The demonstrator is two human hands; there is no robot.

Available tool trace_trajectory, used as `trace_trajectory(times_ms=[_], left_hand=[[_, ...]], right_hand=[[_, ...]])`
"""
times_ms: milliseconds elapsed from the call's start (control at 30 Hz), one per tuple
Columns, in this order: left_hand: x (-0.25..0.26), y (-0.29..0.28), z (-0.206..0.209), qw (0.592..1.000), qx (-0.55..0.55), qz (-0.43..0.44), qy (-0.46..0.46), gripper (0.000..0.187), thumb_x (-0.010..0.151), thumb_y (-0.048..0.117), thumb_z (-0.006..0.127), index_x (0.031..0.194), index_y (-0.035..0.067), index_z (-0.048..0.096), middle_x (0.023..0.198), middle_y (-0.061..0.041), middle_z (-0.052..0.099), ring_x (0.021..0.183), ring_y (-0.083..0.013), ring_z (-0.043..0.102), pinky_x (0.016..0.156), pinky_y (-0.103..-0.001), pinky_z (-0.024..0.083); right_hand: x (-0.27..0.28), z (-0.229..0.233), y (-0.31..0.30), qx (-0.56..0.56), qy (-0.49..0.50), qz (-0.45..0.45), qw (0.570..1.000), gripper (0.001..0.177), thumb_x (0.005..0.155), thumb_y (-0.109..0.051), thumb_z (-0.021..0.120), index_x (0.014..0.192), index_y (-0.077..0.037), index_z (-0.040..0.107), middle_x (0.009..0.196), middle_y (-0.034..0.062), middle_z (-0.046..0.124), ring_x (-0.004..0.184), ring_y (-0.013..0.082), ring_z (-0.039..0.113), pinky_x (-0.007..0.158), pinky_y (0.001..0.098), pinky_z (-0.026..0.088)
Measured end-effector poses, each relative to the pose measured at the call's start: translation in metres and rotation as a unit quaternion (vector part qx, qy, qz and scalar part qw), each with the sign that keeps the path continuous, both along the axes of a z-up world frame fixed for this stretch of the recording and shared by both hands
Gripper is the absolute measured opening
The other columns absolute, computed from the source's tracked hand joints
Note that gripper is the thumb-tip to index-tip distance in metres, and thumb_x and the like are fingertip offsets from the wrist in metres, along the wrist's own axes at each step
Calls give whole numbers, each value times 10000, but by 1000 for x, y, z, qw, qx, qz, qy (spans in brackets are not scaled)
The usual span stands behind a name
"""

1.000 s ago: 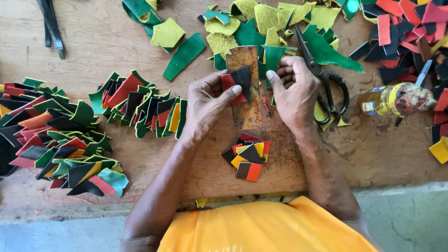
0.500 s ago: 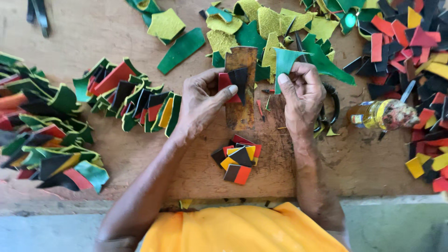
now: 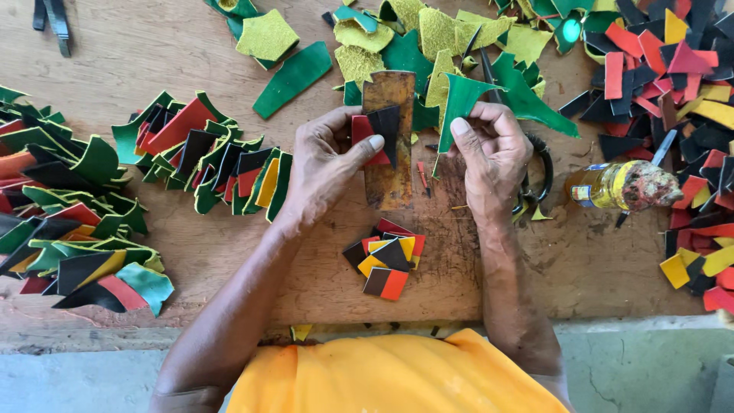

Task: The person uses shears to cut small rectangular pieces of colored material on a wooden workbench. They repeatedly pick up pieces, trim them, and place the finished pieces into a growing stack on the table.

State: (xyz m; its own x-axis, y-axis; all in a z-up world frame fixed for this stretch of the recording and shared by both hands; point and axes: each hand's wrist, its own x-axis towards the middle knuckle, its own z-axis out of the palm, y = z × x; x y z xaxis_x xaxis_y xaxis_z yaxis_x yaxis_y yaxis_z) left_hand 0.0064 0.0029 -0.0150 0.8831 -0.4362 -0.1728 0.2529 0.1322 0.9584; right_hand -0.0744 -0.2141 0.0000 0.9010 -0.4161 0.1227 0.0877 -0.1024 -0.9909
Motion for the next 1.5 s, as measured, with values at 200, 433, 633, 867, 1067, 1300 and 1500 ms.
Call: trace_trajectory(times_ms=[200, 433, 633, 867, 1067, 1300, 1500], left_hand=[[0, 0, -3, 1000, -1, -2, 1, 347, 921, 63, 774, 1232, -53, 673, 1035, -49, 752, 927, -68, 693, 855, -254, 625], [0, -1, -4, 1000, 5, 5, 5, 352, 913, 58, 778, 1229, -52, 668, 1030, -48, 749, 924, -65, 688, 844, -249, 622], [0, 1, -2, 1000, 7, -1, 7, 332, 924, 55, 780, 1222, -48, 677, 1024, -48, 744, 918, -68, 686, 836, -252, 624], [-3, 0, 3, 999, 30, -25, -11, 320, 921, 62, 768, 1212, -35, 677, 1022, -31, 743, 916, -62, 689, 840, -243, 623], [-6, -6, 4, 998, 8, -56, -2, 324, 930, 53, 767, 1222, -45, 666, 1057, -39, 739, 948, -63, 680, 872, -250, 613], [-9, -6, 0, 998, -39, -53, 21, 332, 940, 20, 762, 1245, -50, 650, 1085, -56, 743, 971, -73, 683, 895, -254, 612], [-11, -9, -1, 998, -37, -24, 41, 309, 930, 15, 763, 1211, -50, 652, 1036, -62, 741, 920, -91, 702, 849, -267, 638]], right_hand=[[0, 1, -1, 0, 7, 3, 1000, 175, 1042, -59, 733, 1162, 13, 627, 1048, 45, 690, 829, 73, 641, 727, 228, 571], [0, 15, -1, 159, -41, 70, 984, 140, 998, -28, 618, 1115, -64, 550, 1025, 64, 695, 864, 148, 723, 683, 283, 630], [-10, 28, -19, 211, -44, 192, 957, 216, 979, 22, 680, 1169, -22, 588, 987, 55, 631, 821, 84, 612, 693, 204, 514], [-8, 34, -14, 132, 41, 246, 959, 290, 909, 14, 759, 1149, -45, 606, 1027, 39, 669, 946, 113, 681, 844, 279, 606], [2, 19, 7, -16, -8, 116, 993, 328, 901, 42, 836, 1184, 21, 673, 1111, 42, 691, 1008, 90, 652, 922, 244, 572], [2, 9, 16, 72, 24, 34, 997, 217, 912, 53, 842, 1085, 8, 719, 999, 7, 689, 860, 47, 613, 795, 187, 524], [8, 20, 27, 160, 29, 18, 986, 172, 918, 44, 812, 1052, -13, 720, 984, 2, 708, 867, 47, 639, 809, 184, 544]])
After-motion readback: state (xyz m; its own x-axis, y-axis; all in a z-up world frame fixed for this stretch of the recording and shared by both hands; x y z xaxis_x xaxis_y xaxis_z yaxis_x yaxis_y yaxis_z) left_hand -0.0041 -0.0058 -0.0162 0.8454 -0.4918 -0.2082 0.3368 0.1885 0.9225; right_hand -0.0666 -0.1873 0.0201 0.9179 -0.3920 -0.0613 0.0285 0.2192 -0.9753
